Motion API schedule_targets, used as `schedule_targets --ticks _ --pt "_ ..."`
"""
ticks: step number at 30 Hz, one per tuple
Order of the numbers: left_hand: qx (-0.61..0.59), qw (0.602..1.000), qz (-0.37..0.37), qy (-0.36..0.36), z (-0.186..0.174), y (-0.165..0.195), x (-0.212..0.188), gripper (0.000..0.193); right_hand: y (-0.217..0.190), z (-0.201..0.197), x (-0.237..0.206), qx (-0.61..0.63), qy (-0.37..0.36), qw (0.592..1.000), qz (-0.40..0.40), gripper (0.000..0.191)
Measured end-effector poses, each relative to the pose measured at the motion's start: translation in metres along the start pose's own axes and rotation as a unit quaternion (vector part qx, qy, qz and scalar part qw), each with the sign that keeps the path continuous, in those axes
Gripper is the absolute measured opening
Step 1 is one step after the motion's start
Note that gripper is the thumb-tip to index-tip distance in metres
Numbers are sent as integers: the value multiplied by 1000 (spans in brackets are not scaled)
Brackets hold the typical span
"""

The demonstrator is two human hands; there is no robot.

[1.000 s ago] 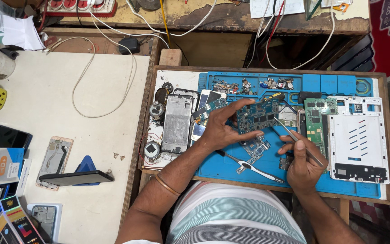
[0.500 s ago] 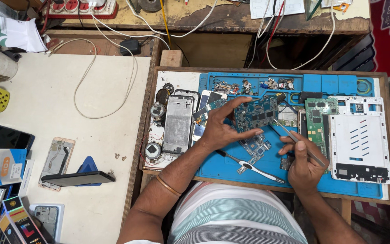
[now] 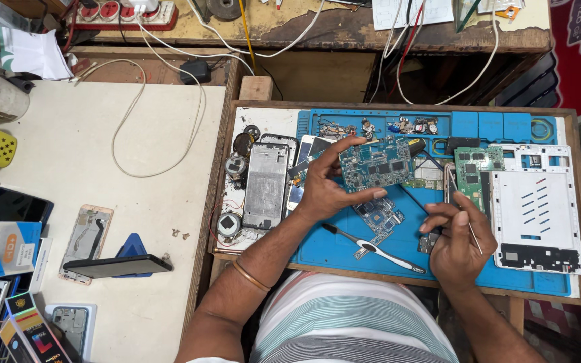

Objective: The person holds a blue circuit board over a repair mat and probes its components with a metal probe, turning the board to reach different areas. They continue probing and pointing at sections of the board, with a screwdriver and other boards resting on the mat nearby.

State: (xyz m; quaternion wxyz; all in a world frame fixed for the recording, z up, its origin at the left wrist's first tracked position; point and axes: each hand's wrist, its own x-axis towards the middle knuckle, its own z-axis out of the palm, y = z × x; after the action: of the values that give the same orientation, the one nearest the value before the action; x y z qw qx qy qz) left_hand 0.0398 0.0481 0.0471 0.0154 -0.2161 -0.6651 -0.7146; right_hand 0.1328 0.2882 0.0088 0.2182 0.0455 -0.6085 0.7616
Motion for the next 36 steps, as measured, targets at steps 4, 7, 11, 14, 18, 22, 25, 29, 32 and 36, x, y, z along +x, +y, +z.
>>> schedule_targets --ticks 4,7,11,14,18,22,25,29,32,36 --pt "-75 997 -8 -33 -1 -4 0 82 2 0 -2 -22 -41 999 6 31" --pt "-83 993 -16 -84 -1 -6 -1 84 3 -2 -4 -46 -83 995 4 34" --pt "-50 987 -17 -152 0 -3 -3 83 7 -6 -7 -66 -109 991 28 38" --pt "20 984 -58 -168 -1 2 -3 85 9 -10 -8 -97 -115 988 36 38" --pt "-36 984 -40 -171 -2 7 -3 82 9 -11 -7 -80 -135 987 40 38" --pt "-16 985 -27 -171 -1 9 -2 82 7 -9 -6 -95 -132 986 41 40" --pt "32 982 -63 -175 0 11 -1 83 5 -6 -5 -81 -141 987 16 40" --pt "-16 982 -37 -182 1 14 -2 81 0 -3 -6 -113 -137 984 5 42" --pt "-62 983 -32 -170 0 14 -3 80 -2 -1 -7 -161 -121 979 6 45" --pt "-6 986 -24 -165 -1 8 -4 82 -3 8 -4 -114 -134 984 -39 48"
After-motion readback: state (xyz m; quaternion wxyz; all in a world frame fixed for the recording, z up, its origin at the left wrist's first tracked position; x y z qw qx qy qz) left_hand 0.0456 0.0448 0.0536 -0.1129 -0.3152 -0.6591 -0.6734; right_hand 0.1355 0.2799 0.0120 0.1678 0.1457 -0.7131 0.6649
